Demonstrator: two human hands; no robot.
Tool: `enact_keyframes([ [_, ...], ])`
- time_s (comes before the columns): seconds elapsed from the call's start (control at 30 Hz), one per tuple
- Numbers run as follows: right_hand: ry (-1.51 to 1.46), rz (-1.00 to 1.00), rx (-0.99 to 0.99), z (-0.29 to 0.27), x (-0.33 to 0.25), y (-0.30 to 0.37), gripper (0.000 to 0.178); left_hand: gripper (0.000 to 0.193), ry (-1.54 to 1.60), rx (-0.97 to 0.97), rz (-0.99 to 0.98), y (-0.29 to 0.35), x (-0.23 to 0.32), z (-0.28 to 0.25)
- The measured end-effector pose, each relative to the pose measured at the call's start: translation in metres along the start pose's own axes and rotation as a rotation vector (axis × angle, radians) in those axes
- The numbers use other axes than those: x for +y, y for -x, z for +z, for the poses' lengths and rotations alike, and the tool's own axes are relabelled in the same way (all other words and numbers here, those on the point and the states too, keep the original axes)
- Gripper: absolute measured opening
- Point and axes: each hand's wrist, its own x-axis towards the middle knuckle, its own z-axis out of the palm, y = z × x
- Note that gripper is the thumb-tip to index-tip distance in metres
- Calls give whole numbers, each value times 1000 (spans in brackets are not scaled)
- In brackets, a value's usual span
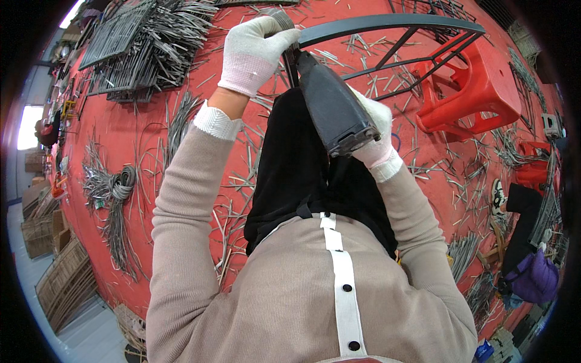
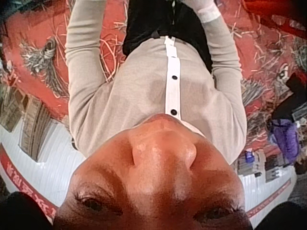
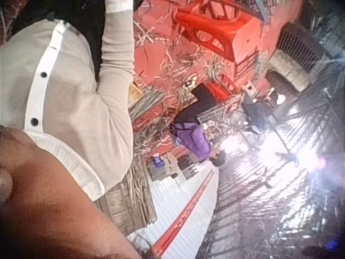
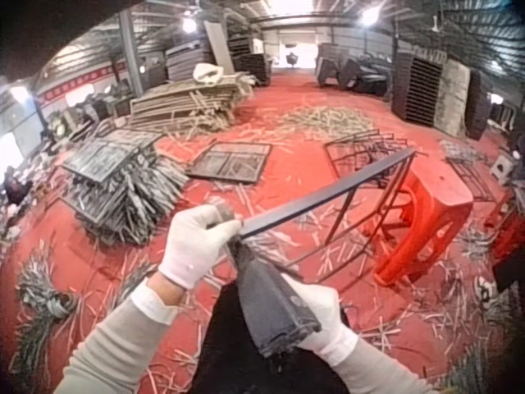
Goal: The person assembles a metal frame by hand, attaching thin metal rods to a rectangular frame using a staple gun. They repeatedly position rods, staple them in place, and adjust alignment while working on a red floor.
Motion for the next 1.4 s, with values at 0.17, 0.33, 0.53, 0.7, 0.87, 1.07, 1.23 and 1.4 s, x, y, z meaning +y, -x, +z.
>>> enact_keyframes([
  [0.17, 62, 6, 5, 0, 4, 2, 53, 25, -20, -8, -2, -3, -4, 0],
  [0.33, 103, 35, -7, 3, 18, 6, 48, 29, -70, -33, 33, -6, -7, -4],
  [0.53, 74, 213, 17, -31, -6, 0, 44, 19, 235, -163, -47, -12, 0, -5],
  [0.7, -190, 929, 67, -142, -64, 61, 38, 16, 255, -21, -231, -10, -8, 2],
  [0.87, -76, 1322, 393, -223, -73, 248, 55, 18, 524, 16, -257, -9, -33, 15],
  [1.07, 907, 1704, 717, -231, -60, 488, 58, 17, 584, 100, -256, -9, -40, 19],
  [1.23, 1137, 1977, 549, -198, -68, 570, 70, 19, 645, 145, -332, -12, -55, 14],
  [1.4, 1318, 1830, 623, -171, -73, 550, 78, 18, 624, 53, -311, -8, -60, 7],
])
